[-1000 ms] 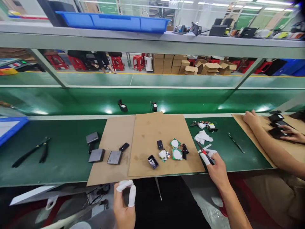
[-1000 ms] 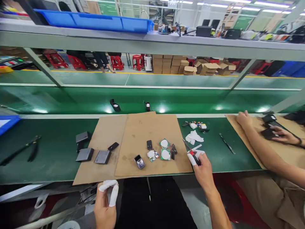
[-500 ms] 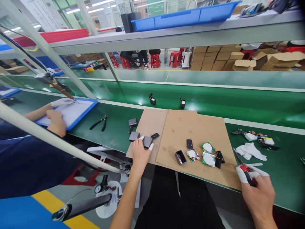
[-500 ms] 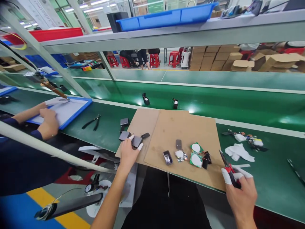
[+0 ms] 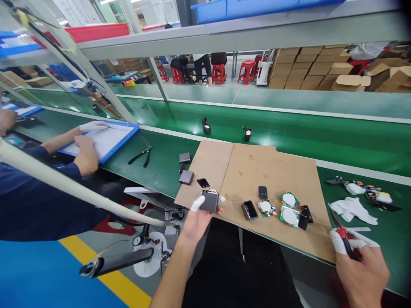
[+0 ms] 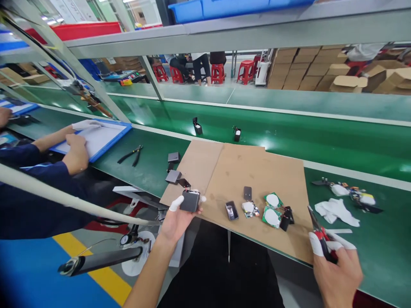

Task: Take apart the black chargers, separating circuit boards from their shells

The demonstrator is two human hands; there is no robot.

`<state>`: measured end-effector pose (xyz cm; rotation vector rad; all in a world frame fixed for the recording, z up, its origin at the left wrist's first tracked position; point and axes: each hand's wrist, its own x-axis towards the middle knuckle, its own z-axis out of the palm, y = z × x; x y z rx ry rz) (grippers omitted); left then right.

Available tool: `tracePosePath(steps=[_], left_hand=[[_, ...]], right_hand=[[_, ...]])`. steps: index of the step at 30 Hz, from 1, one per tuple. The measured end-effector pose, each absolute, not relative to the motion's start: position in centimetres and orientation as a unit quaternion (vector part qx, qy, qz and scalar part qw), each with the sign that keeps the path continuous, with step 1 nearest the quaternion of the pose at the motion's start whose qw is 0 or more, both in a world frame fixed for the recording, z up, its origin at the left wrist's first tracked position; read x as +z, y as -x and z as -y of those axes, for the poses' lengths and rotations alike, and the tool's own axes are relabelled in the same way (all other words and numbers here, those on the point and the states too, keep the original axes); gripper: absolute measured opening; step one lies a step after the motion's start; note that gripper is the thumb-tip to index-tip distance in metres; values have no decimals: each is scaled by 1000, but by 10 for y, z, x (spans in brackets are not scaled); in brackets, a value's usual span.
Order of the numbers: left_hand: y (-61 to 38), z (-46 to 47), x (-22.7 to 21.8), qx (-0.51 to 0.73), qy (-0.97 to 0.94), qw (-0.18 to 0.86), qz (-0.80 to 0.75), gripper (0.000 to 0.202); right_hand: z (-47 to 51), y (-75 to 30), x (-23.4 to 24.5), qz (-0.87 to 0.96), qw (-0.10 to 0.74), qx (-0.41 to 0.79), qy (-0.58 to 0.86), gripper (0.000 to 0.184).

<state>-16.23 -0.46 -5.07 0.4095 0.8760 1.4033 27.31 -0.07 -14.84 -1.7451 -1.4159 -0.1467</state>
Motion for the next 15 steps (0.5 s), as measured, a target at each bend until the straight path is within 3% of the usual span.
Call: tracePosePath(steps=[8, 12, 15], left_hand=[[163, 5, -67, 572, -361, 603, -422, 44], [177, -21, -80, 528, -515, 337, -585, 44], [189, -39, -95, 429, -577, 120, -684, 46]], right_hand=[[-2, -279, -155, 585, 441, -69, 678, 44], [-2, -276, -151, 594, 440, -57, 671, 44], [-2, -273, -148, 600, 433, -51, 671, 45]])
